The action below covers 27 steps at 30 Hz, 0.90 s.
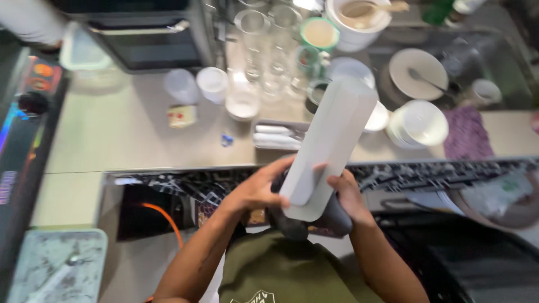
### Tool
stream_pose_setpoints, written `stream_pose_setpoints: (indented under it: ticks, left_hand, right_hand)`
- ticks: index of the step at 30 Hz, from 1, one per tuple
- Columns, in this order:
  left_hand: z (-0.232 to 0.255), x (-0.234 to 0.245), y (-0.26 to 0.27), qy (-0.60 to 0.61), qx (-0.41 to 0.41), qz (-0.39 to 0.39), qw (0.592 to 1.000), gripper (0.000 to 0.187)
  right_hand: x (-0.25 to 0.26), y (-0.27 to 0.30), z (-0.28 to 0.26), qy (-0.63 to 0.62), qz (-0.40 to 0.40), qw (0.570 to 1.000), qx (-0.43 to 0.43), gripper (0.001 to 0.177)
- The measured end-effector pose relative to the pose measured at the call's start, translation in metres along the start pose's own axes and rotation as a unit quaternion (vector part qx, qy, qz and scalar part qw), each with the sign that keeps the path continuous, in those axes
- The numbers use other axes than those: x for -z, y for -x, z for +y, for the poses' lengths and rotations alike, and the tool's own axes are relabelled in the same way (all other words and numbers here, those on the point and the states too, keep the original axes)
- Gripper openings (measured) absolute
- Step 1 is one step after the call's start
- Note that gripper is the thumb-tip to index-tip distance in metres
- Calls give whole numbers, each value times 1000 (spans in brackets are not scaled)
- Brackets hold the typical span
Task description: The person wipes several small kitchen items with a gray cloth, including a plastic container, white cups, and a rectangular tray. They handle each item one at a time, wipe it, and place it back on the counter.
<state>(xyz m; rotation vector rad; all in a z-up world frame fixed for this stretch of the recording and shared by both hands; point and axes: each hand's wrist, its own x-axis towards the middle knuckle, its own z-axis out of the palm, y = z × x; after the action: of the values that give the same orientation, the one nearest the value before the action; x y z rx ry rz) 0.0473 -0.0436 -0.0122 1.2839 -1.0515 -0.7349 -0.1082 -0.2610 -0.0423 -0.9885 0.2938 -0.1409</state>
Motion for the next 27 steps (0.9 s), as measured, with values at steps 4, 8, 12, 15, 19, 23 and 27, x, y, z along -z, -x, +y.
stream_pose_setpoints:
  ticks: [4, 8, 12, 15, 19, 23, 27]
  left_hand:
    - [-2, -64, -1, 116, 85, -73, 987, 126]
    - [-4, -99, 5, -93, -5, -26, 995, 111]
    - [-15, -100, 25, -104, 6, 59, 993, 69]
    - [-13, -65, 53, -183, 37, 105, 977, 58]
    - [9, 0, 110, -251, 113, 206, 939, 60]
    - [32, 74, 162, -254, 86, 381, 885, 59]
    - [29, 143, 190, -291, 113, 567, 762, 62]
  right_hand:
    - [32, 40, -2, -44, 24, 999, -7, 65]
    - [40, 55, 3, -19, 42, 999, -7, 70]
    - [35, 58, 13, -34, 11, 998, -44, 68]
    - [21, 50, 22, 62, 12, 997, -51, 64]
    - [-8, 34, 30, 68, -25, 997, -34, 67]
    - [-60, 10, 40, 10, -59, 998, -9, 77]
    - [-116, -9, 64, -39, -100, 994, -17, 81]
